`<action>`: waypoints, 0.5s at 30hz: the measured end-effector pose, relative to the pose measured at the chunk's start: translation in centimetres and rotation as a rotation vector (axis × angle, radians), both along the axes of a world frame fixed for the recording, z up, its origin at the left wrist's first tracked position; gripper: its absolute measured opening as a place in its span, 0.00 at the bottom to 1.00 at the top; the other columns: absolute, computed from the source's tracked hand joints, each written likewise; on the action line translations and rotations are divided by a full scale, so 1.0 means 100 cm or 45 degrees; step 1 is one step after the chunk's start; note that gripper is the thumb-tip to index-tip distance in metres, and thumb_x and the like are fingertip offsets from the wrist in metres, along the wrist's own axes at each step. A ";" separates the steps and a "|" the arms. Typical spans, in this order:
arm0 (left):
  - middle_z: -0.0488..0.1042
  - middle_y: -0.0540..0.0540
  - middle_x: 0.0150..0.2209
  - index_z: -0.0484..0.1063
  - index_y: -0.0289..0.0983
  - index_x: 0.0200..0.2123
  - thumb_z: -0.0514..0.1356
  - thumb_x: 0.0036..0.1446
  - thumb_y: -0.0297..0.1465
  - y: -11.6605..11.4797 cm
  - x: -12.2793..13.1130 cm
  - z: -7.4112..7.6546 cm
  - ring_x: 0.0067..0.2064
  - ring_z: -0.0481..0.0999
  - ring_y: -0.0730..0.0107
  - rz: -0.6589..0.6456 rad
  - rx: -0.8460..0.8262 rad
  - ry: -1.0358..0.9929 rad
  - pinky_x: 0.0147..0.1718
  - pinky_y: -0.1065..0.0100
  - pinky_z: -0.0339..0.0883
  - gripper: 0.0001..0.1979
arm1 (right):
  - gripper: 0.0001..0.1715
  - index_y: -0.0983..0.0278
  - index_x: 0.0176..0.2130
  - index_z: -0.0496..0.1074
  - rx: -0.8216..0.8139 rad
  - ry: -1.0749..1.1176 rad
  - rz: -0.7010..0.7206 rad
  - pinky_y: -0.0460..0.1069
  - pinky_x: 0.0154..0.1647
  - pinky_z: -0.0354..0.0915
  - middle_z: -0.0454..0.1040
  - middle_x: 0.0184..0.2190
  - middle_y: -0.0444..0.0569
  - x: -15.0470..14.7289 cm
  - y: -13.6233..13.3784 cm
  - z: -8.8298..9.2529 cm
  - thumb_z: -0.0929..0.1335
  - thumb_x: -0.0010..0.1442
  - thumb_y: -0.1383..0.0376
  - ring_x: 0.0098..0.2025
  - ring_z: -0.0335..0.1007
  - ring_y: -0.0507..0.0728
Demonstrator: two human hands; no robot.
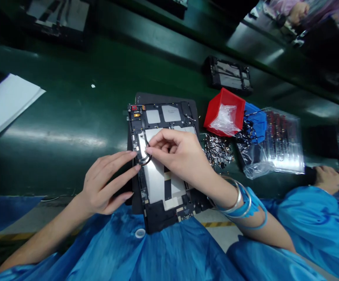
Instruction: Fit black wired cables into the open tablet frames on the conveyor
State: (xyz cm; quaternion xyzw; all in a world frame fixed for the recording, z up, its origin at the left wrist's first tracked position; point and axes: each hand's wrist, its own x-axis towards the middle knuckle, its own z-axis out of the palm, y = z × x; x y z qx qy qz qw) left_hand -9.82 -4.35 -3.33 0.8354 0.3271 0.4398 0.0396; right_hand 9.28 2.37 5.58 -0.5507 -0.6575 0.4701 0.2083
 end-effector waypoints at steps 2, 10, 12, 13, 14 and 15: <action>0.74 0.29 0.50 0.70 0.27 0.49 0.50 0.66 0.34 -0.001 0.002 0.000 0.55 0.73 0.49 0.011 -0.035 -0.037 0.43 0.56 0.71 0.18 | 0.13 0.64 0.26 0.73 0.025 -0.018 0.023 0.44 0.20 0.54 0.66 0.18 0.40 0.000 0.003 0.002 0.74 0.51 0.58 0.21 0.57 0.46; 0.76 0.28 0.48 0.70 0.26 0.49 0.51 0.65 0.31 -0.003 0.005 -0.002 0.54 0.74 0.49 0.048 0.001 -0.022 0.40 0.58 0.70 0.16 | 0.07 0.64 0.26 0.72 0.012 -0.056 0.192 0.45 0.21 0.51 0.65 0.19 0.39 0.003 0.015 0.005 0.73 0.52 0.64 0.21 0.53 0.46; 0.76 0.28 0.47 0.71 0.26 0.47 0.51 0.64 0.30 -0.002 0.006 0.000 0.52 0.75 0.49 0.075 0.024 -0.001 0.39 0.58 0.69 0.15 | 0.06 0.64 0.26 0.73 0.055 -0.105 0.250 0.46 0.23 0.53 0.67 0.19 0.39 0.005 0.017 0.006 0.72 0.53 0.65 0.22 0.54 0.47; 0.77 0.28 0.46 0.71 0.27 0.46 0.52 0.64 0.30 -0.002 0.007 0.001 0.51 0.76 0.49 0.091 0.034 0.007 0.39 0.58 0.69 0.14 | 0.06 0.63 0.26 0.73 0.084 -0.125 0.274 0.46 0.23 0.53 0.67 0.20 0.39 0.005 0.018 0.006 0.72 0.54 0.65 0.22 0.55 0.47; 0.78 0.29 0.45 0.72 0.27 0.44 0.52 0.63 0.30 -0.001 0.007 0.002 0.50 0.77 0.49 0.107 0.045 0.012 0.39 0.58 0.69 0.13 | 0.06 0.63 0.26 0.73 0.117 -0.143 0.293 0.46 0.24 0.53 0.68 0.20 0.40 0.005 0.019 0.006 0.72 0.54 0.65 0.22 0.55 0.47; 0.78 0.29 0.44 0.72 0.28 0.43 0.53 0.63 0.29 0.000 0.008 0.003 0.50 0.77 0.49 0.119 0.055 0.016 0.39 0.58 0.69 0.12 | 0.06 0.63 0.26 0.73 0.150 -0.157 0.308 0.46 0.24 0.54 0.69 0.21 0.40 0.006 0.021 0.006 0.71 0.54 0.66 0.22 0.56 0.47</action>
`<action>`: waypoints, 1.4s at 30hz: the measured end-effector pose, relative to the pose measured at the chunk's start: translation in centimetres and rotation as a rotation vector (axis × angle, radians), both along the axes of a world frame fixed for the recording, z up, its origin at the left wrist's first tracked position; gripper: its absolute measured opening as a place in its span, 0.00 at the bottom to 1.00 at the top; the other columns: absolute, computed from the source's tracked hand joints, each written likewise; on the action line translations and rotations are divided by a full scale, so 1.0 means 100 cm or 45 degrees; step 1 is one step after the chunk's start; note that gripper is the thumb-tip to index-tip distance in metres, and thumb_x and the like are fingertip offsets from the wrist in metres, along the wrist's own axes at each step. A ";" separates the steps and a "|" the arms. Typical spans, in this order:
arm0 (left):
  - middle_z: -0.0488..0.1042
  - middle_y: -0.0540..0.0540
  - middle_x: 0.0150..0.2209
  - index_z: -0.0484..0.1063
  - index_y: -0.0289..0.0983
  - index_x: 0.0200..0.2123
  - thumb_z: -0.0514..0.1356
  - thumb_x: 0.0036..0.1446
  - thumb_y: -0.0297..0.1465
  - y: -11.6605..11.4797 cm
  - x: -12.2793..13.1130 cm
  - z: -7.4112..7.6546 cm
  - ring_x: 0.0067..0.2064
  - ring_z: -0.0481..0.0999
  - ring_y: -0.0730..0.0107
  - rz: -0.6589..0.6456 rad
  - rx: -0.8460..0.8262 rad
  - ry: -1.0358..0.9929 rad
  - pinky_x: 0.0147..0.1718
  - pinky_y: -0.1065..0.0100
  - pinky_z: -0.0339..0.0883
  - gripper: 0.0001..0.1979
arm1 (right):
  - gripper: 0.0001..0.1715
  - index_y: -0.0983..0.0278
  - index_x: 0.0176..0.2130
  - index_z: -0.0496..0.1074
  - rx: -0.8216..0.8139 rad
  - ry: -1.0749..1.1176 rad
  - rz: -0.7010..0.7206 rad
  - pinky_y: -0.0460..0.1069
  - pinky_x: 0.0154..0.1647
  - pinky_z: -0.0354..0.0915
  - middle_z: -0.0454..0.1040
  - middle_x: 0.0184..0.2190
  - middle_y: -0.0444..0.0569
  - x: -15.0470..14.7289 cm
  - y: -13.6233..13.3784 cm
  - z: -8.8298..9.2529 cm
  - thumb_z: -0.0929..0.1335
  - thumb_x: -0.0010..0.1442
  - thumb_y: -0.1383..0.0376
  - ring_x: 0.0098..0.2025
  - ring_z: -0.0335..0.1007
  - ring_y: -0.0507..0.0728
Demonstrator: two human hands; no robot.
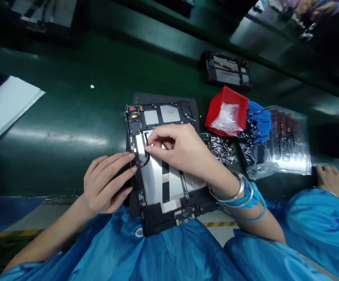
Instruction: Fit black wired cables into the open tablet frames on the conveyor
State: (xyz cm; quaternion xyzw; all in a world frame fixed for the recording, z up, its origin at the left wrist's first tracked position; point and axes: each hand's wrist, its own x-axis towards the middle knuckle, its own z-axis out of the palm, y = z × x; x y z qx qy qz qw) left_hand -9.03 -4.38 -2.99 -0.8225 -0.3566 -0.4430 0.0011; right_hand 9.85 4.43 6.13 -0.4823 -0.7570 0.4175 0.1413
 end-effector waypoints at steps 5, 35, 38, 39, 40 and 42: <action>0.78 0.29 0.44 0.72 0.28 0.43 0.52 0.63 0.29 0.001 0.000 -0.001 0.49 0.77 0.49 -0.020 0.011 -0.028 0.39 0.57 0.69 0.13 | 0.05 0.64 0.26 0.74 0.030 0.060 0.001 0.46 0.23 0.54 0.71 0.22 0.41 0.000 0.006 -0.003 0.72 0.53 0.66 0.23 0.58 0.47; 0.78 0.35 0.49 0.75 0.31 0.47 0.42 0.69 0.41 0.011 0.003 0.004 0.55 0.73 0.51 -0.064 0.012 0.120 0.52 0.53 0.64 0.27 | 0.07 0.64 0.24 0.72 -0.074 -0.004 0.054 0.45 0.24 0.55 0.63 0.17 0.38 -0.002 0.015 -0.004 0.70 0.53 0.67 0.22 0.57 0.46; 0.78 0.35 0.49 0.75 0.30 0.45 0.41 0.69 0.41 0.014 0.001 0.007 0.57 0.71 0.52 -0.129 0.013 0.158 0.53 0.53 0.64 0.27 | 0.06 0.64 0.25 0.72 -0.018 -0.044 0.058 0.45 0.24 0.53 0.63 0.16 0.38 -0.003 0.014 -0.006 0.70 0.53 0.68 0.21 0.56 0.46; 0.77 0.35 0.50 0.75 0.30 0.45 0.41 0.69 0.41 0.015 0.001 0.007 0.58 0.71 0.52 -0.149 0.010 0.173 0.53 0.54 0.64 0.28 | 0.06 0.64 0.25 0.73 0.001 -0.057 0.062 0.45 0.24 0.53 0.63 0.16 0.38 -0.003 0.014 -0.006 0.69 0.53 0.68 0.21 0.56 0.46; 0.77 0.35 0.50 0.75 0.30 0.45 0.40 0.70 0.41 0.016 0.001 0.008 0.58 0.71 0.52 -0.165 0.005 0.185 0.53 0.54 0.64 0.28 | 0.06 0.64 0.25 0.73 0.020 -0.067 0.066 0.45 0.24 0.53 0.64 0.16 0.38 -0.003 0.013 -0.007 0.69 0.53 0.68 0.21 0.56 0.46; 0.77 0.35 0.50 0.74 0.29 0.45 0.40 0.70 0.41 0.017 0.000 0.009 0.57 0.72 0.51 -0.189 -0.001 0.199 0.53 0.54 0.63 0.28 | 0.06 0.64 0.25 0.73 0.049 -0.079 0.073 0.45 0.24 0.53 0.64 0.16 0.38 -0.003 0.012 -0.007 0.69 0.53 0.69 0.21 0.56 0.46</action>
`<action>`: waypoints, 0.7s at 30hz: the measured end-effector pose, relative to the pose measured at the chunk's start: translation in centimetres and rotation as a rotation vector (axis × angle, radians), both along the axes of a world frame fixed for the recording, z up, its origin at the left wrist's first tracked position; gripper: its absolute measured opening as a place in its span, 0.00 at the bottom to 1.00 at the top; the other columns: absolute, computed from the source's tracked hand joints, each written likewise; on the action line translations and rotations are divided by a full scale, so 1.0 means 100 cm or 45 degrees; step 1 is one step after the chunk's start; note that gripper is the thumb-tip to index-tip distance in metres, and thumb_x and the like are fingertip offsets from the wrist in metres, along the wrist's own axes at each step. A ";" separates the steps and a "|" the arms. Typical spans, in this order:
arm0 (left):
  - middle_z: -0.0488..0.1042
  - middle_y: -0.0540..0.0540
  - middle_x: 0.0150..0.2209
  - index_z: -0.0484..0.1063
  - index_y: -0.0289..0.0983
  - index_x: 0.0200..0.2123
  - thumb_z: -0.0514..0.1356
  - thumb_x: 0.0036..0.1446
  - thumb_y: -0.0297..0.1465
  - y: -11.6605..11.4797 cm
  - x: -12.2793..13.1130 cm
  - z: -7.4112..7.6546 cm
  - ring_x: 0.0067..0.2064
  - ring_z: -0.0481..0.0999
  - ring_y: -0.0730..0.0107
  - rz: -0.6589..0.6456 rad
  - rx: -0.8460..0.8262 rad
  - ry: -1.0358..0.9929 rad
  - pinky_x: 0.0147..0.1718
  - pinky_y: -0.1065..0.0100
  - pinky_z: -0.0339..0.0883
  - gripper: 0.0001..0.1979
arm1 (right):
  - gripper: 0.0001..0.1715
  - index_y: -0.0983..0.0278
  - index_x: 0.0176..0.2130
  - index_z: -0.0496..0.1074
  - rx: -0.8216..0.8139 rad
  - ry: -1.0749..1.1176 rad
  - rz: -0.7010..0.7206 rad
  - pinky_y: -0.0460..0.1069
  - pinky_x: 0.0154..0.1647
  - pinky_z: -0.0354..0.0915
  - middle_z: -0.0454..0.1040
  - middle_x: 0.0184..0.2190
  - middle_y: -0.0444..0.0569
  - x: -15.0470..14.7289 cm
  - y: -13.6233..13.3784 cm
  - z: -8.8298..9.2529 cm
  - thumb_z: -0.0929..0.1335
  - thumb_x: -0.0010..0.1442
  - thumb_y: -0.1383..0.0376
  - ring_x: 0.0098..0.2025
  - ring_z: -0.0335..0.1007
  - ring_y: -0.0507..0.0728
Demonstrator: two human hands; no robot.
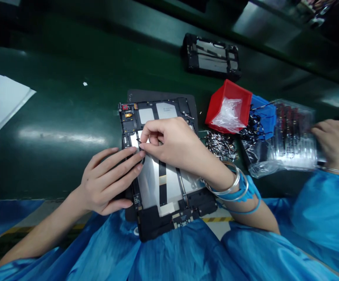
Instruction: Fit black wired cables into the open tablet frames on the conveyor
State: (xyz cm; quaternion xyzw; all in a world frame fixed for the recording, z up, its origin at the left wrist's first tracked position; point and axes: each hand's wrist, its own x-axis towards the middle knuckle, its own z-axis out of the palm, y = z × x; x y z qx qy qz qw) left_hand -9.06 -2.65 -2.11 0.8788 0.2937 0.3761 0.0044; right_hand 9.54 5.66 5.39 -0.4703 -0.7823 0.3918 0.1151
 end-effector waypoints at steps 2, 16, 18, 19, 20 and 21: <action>0.77 0.33 0.50 0.74 0.28 0.45 0.41 0.70 0.41 0.001 -0.001 0.000 0.56 0.73 0.50 -0.017 -0.001 0.005 0.53 0.54 0.63 0.28 | 0.06 0.64 0.25 0.73 0.014 -0.008 0.008 0.46 0.24 0.53 0.65 0.17 0.39 0.000 0.000 -0.001 0.69 0.54 0.69 0.21 0.57 0.46; 0.77 0.35 0.50 0.74 0.30 0.45 0.40 0.70 0.41 0.001 -0.002 0.000 0.56 0.74 0.51 -0.011 0.008 0.027 0.53 0.53 0.63 0.28 | 0.14 0.60 0.39 0.78 0.621 -0.196 0.163 0.51 0.35 0.62 0.76 0.30 0.50 0.020 -0.023 0.006 0.63 0.65 0.64 0.34 0.69 0.57; 0.77 0.35 0.50 0.74 0.30 0.45 0.40 0.70 0.41 0.001 -0.001 0.000 0.56 0.73 0.51 -0.006 -0.001 0.022 0.53 0.53 0.62 0.27 | 0.13 0.61 0.40 0.78 0.623 -0.181 0.141 0.50 0.34 0.62 0.77 0.30 0.49 0.021 -0.020 0.003 0.64 0.64 0.63 0.33 0.69 0.55; 0.77 0.35 0.50 0.74 0.30 0.45 0.40 0.70 0.41 0.000 -0.001 0.000 0.56 0.73 0.51 -0.005 -0.005 0.020 0.53 0.53 0.62 0.27 | 0.12 0.62 0.41 0.78 0.589 -0.166 0.097 0.49 0.34 0.62 0.76 0.29 0.48 0.019 -0.015 0.002 0.65 0.64 0.63 0.31 0.69 0.54; 0.77 0.35 0.50 0.74 0.30 0.45 0.40 0.70 0.41 0.000 -0.001 0.000 0.57 0.73 0.51 -0.004 -0.009 0.020 0.53 0.53 0.62 0.27 | 0.11 0.62 0.41 0.77 0.528 -0.145 0.053 0.49 0.32 0.61 0.76 0.27 0.46 0.016 -0.010 0.001 0.66 0.62 0.63 0.29 0.68 0.53; 0.77 0.35 0.50 0.74 0.30 0.45 0.40 0.70 0.42 0.000 -0.001 0.000 0.57 0.73 0.50 -0.005 -0.009 0.024 0.53 0.52 0.62 0.27 | 0.10 0.63 0.41 0.77 0.442 -0.121 0.019 0.48 0.31 0.60 0.74 0.25 0.44 0.012 -0.004 0.000 0.68 0.61 0.63 0.27 0.67 0.51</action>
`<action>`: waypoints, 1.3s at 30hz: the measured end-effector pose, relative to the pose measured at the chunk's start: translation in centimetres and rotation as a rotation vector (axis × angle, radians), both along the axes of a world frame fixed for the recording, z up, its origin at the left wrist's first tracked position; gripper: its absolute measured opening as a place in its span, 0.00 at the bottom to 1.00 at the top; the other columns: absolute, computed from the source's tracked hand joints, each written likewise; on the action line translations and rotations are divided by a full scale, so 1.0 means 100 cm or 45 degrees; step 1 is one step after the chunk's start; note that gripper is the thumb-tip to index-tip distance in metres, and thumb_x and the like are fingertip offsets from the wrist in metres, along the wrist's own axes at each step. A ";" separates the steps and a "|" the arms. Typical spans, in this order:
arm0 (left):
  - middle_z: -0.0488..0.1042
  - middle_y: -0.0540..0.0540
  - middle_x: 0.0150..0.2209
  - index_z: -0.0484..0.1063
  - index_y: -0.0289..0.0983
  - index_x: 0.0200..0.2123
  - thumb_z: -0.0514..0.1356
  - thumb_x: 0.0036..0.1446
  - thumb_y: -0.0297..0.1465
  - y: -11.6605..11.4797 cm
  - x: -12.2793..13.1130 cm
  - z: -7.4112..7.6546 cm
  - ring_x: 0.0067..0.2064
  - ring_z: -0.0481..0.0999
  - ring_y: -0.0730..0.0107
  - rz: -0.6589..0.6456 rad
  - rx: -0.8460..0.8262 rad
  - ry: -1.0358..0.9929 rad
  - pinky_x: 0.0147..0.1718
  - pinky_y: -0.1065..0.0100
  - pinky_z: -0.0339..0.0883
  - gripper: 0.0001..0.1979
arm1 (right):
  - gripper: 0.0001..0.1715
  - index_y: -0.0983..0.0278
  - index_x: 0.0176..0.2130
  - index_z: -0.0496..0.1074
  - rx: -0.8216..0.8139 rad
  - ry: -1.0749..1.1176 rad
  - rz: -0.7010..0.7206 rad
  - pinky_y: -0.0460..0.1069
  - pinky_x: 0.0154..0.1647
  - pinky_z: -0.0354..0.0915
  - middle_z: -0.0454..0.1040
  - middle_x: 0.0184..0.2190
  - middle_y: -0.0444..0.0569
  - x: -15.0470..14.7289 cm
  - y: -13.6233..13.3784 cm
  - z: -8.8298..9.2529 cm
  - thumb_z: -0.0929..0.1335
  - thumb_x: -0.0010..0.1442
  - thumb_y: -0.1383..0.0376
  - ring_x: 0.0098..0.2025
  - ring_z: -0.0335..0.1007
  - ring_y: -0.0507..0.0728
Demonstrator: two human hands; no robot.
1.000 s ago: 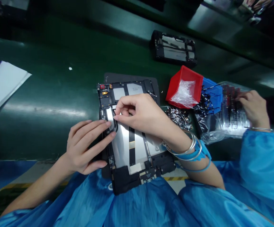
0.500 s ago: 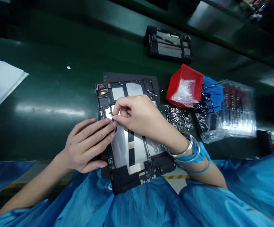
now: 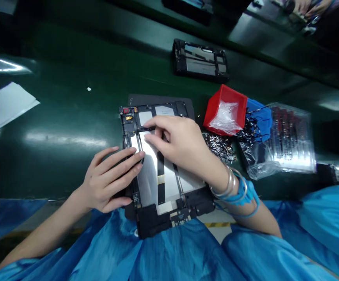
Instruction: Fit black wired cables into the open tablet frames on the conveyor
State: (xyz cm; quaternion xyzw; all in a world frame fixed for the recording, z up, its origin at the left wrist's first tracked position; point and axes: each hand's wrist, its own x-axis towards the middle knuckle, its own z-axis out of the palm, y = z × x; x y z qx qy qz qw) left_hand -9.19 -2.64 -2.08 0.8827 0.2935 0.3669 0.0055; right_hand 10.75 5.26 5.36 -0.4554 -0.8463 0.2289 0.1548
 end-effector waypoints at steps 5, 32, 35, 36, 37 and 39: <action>0.77 0.35 0.51 0.74 0.30 0.44 0.40 0.69 0.42 0.001 -0.002 0.003 0.56 0.72 0.50 -0.014 -0.004 0.041 0.52 0.52 0.63 0.27 | 0.03 0.67 0.29 0.76 -0.357 0.171 0.020 0.46 0.28 0.55 0.67 0.18 0.39 -0.017 0.025 0.000 0.72 0.54 0.68 0.23 0.62 0.47; 0.74 0.33 0.54 0.71 0.30 0.51 0.44 0.68 0.42 -0.002 -0.001 -0.004 0.61 0.66 0.50 -0.027 -0.090 -0.020 0.57 0.50 0.58 0.26 | 0.20 0.68 0.50 0.75 0.765 -0.384 0.467 0.48 0.25 0.56 0.73 0.28 0.50 0.010 -0.013 -0.014 0.61 0.64 0.73 0.32 0.64 0.55; 0.71 0.35 0.58 0.66 0.33 0.59 0.47 0.67 0.43 -0.008 -0.002 0.001 0.63 0.64 0.50 -0.026 -0.206 -0.109 0.56 0.49 0.60 0.26 | 0.19 0.66 0.51 0.75 0.765 -0.314 0.379 0.47 0.25 0.58 0.75 0.30 0.50 0.016 -0.013 -0.010 0.61 0.65 0.71 0.34 0.67 0.55; 0.67 0.37 0.61 0.63 0.36 0.62 0.48 0.66 0.43 -0.013 -0.002 0.001 0.64 0.62 0.49 0.004 -0.250 -0.198 0.57 0.48 0.60 0.27 | 0.19 0.65 0.51 0.75 0.744 -0.247 0.317 0.47 0.27 0.60 0.76 0.31 0.50 0.022 -0.015 -0.007 0.61 0.66 0.69 0.34 0.69 0.55; 0.63 0.40 0.64 0.59 0.39 0.65 0.49 0.66 0.44 -0.019 -0.002 0.001 0.66 0.59 0.49 0.066 -0.290 -0.315 0.58 0.47 0.60 0.28 | 0.19 0.65 0.51 0.75 0.720 -0.175 0.215 0.47 0.29 0.62 0.76 0.32 0.50 0.030 -0.019 -0.005 0.61 0.67 0.68 0.34 0.70 0.54; 0.56 0.43 0.68 0.53 0.44 0.67 0.50 0.66 0.43 -0.036 0.000 -0.002 0.67 0.55 0.48 0.291 -0.383 -0.533 0.59 0.46 0.58 0.29 | 0.18 0.65 0.52 0.75 0.651 -0.087 -0.096 0.47 0.32 0.64 0.78 0.30 0.49 0.050 -0.032 -0.003 0.62 0.67 0.65 0.31 0.71 0.53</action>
